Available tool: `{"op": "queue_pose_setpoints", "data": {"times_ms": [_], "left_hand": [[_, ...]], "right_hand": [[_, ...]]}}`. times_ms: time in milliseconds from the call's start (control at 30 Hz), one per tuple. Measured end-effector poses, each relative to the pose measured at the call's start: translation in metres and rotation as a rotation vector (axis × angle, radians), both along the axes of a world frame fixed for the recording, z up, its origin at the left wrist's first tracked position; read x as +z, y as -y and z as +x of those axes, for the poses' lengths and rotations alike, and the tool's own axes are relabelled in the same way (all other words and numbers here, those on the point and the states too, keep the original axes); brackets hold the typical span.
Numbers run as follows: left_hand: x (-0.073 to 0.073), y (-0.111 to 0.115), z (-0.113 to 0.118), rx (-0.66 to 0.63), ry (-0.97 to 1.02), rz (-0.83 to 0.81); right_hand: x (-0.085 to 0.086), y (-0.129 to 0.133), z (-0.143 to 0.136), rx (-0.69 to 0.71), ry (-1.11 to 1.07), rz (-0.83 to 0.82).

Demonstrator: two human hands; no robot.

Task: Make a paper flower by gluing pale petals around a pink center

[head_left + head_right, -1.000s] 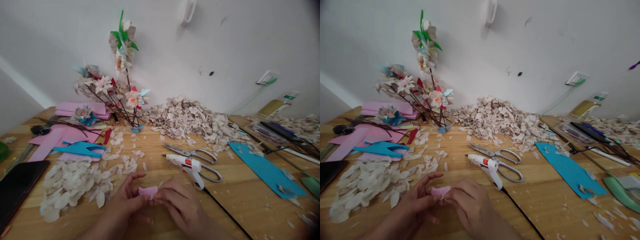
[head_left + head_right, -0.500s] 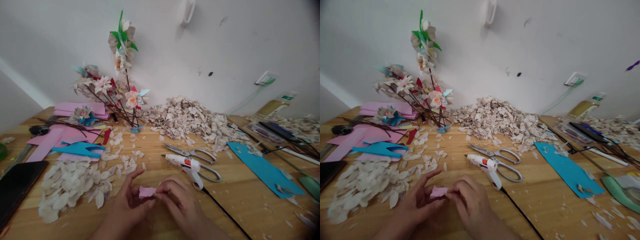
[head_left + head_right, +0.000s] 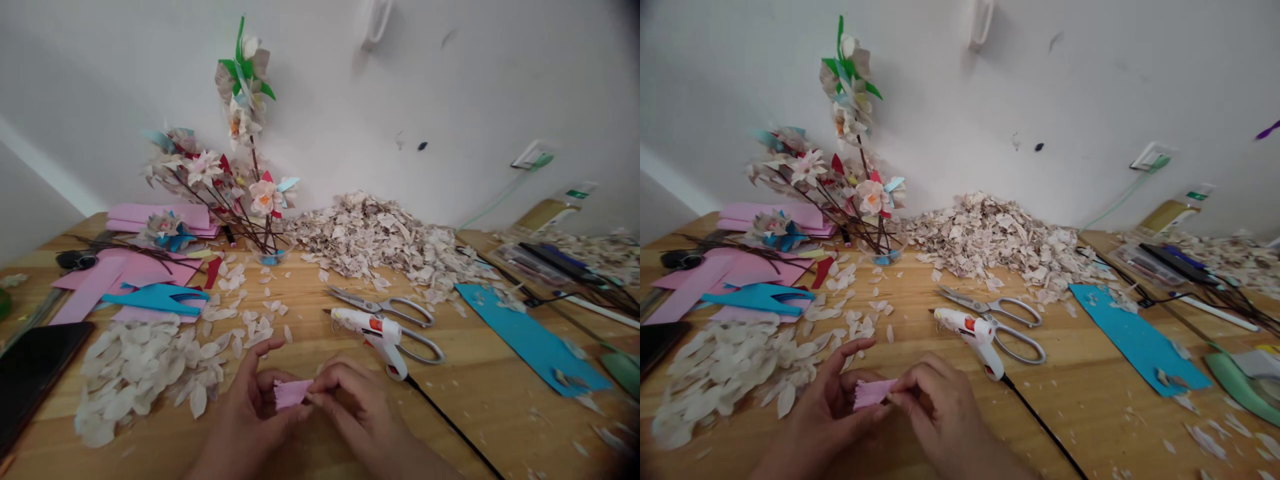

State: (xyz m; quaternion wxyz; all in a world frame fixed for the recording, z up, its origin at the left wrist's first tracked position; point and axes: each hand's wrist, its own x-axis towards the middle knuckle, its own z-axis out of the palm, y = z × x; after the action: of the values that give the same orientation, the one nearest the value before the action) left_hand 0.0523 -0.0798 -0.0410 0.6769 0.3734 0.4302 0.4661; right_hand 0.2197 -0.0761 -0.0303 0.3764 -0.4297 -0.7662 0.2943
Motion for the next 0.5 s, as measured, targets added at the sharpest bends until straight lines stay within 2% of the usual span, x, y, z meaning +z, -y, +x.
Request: {"op": "queue_pose_setpoints", "data": {"times_ms": [233, 500], "left_hand": [[0.0060, 0.0020, 0.0000, 0.002, -0.022, 0.015], [0.0038, 0.0024, 0.0018, 0.042, 0.029, 0.017]], "right_hand": [[-0.0013, 0.0047, -0.0018, -0.072, -0.030, -0.037], [-0.0018, 0.0036, -0.0052, -0.097, -0.054, 0.047]]}}
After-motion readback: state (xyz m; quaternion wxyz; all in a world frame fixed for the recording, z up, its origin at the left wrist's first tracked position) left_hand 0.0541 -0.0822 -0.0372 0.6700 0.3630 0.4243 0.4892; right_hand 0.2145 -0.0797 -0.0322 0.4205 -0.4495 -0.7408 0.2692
